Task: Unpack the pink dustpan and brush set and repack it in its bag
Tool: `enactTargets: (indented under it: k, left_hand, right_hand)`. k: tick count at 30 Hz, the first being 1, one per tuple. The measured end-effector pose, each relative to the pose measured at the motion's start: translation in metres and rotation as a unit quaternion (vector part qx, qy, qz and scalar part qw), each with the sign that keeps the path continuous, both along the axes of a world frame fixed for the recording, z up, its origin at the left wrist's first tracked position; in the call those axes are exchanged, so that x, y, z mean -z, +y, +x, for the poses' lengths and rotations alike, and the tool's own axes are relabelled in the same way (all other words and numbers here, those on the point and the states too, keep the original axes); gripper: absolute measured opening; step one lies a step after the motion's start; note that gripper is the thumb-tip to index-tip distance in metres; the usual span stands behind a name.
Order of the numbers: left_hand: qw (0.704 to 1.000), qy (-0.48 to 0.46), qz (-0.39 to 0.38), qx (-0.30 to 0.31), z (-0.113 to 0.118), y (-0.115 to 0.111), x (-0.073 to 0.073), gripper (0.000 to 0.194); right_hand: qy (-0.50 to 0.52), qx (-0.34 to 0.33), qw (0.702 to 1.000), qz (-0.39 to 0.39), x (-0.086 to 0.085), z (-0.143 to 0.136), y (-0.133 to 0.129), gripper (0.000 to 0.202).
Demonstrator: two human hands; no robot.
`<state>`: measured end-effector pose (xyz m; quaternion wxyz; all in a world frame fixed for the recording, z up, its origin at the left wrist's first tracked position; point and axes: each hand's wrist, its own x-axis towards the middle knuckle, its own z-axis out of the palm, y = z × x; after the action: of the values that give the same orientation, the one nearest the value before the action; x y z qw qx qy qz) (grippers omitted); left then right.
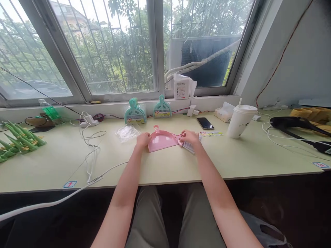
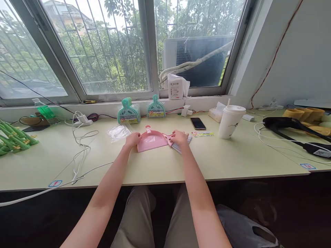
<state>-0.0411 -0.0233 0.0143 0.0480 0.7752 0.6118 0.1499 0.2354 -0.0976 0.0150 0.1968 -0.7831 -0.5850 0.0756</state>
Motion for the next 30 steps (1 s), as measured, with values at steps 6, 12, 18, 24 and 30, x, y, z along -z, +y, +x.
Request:
enactTargets:
  k: [6,12,18,24,30]
  left_hand:
    - [0.999,-0.033,-0.027,0.003,0.003,-0.005,-0.005,0.037]
    - [0.964,-0.164,-0.139,0.154,0.032,-0.02,-0.004,0.046]
    - [0.899,-0.334,-0.003,0.282,0.047,-0.028,-0.012,0.05]
    - [0.943,-0.176,0.036,0.28,0.025,-0.014,0.005,0.041]
    - [0.932,-0.01,0.201,0.302,0.038,-0.019,0.011,0.029]
  right_hand:
    - [-0.058,0.083,0.994,0.048,0.0,-0.006,-0.002,0.022]
    - [0.034,0.105,0.976,0.186,-0.008,0.001,0.0,0.034]
    - [0.042,-0.087,0.989,0.111,-0.006,-0.018,0.002,0.034]
    - [0.07,-0.159,0.979,0.103,-0.006,-0.026,-0.004,0.034]
    - [0.116,-0.171,0.972,0.109,-0.001,-0.022,0.0,0.034]
